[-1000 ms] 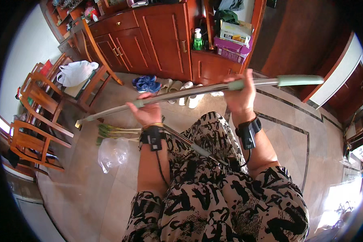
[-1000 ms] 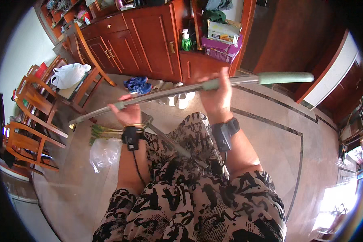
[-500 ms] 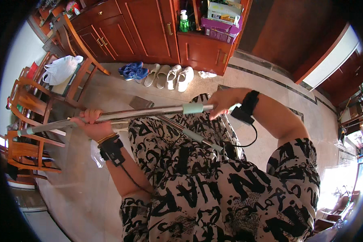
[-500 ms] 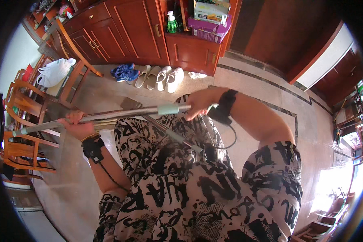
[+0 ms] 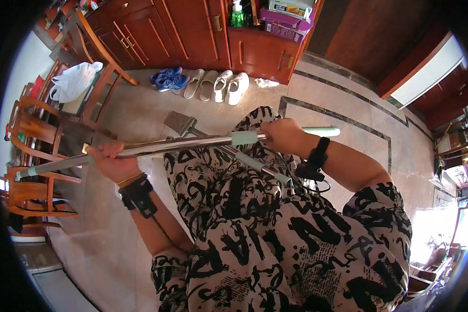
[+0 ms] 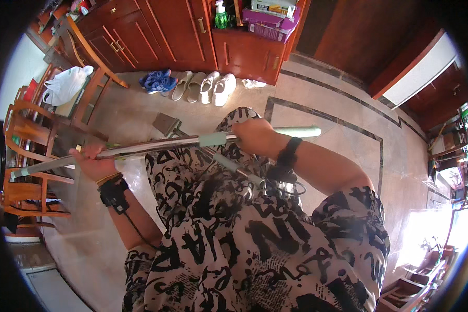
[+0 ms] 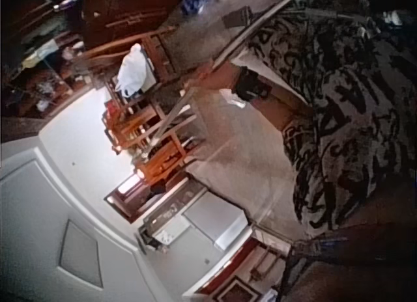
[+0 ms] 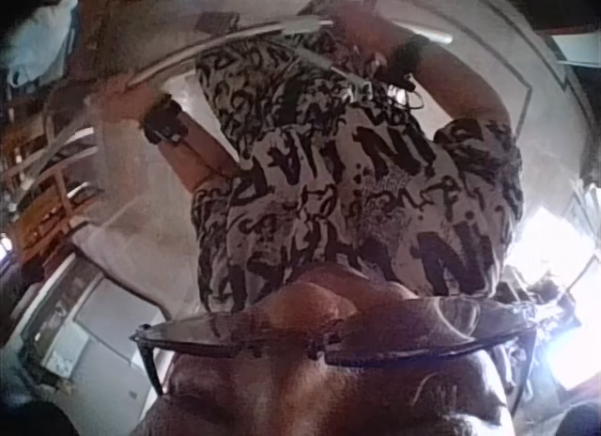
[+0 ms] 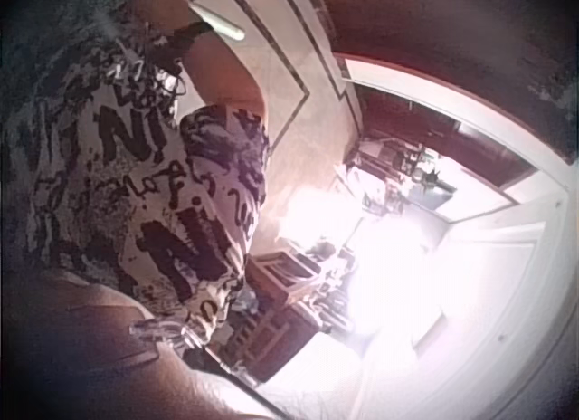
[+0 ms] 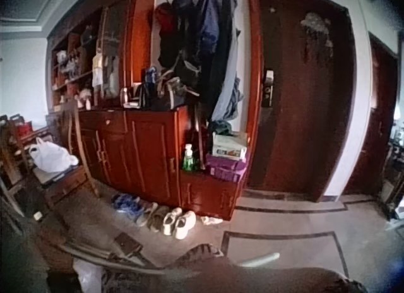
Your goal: Replacing the cloth mop head on a flat spray mop.
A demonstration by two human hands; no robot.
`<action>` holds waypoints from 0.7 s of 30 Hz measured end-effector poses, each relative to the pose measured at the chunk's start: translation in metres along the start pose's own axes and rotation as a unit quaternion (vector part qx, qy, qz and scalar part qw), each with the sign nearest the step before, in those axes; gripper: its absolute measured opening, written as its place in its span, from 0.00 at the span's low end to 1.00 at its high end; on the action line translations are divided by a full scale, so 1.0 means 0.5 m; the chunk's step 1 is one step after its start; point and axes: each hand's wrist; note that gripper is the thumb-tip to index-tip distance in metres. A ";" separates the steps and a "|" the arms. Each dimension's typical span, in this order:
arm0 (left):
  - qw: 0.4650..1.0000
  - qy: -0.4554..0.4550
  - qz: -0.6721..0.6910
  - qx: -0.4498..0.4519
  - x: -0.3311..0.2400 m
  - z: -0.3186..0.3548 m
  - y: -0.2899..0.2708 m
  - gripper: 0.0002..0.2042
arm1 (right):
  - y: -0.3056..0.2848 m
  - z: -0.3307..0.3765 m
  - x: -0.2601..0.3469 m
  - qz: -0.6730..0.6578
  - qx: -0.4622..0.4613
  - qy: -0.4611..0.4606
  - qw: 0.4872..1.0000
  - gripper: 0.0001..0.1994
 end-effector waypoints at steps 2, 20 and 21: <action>1.000 -0.007 -0.008 0.013 0.018 0.015 -0.028 0.20 | -0.014 0.001 -0.007 -0.051 -0.018 -0.035 0.998 0.15; 0.976 -0.159 0.093 0.118 0.088 0.074 -0.011 0.23 | 0.207 0.101 -0.239 0.017 -0.066 0.111 0.992 0.06; 0.968 -0.188 0.105 0.125 0.096 0.081 -0.006 0.22 | 0.215 0.106 -0.248 0.008 -0.054 0.119 0.991 0.06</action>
Point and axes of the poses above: each hand's wrist, its own z-axis away from the middle knuckle, its own y-axis out of the palm, x = y × z, and after that the axes turned 15 degrees about z, right-handed
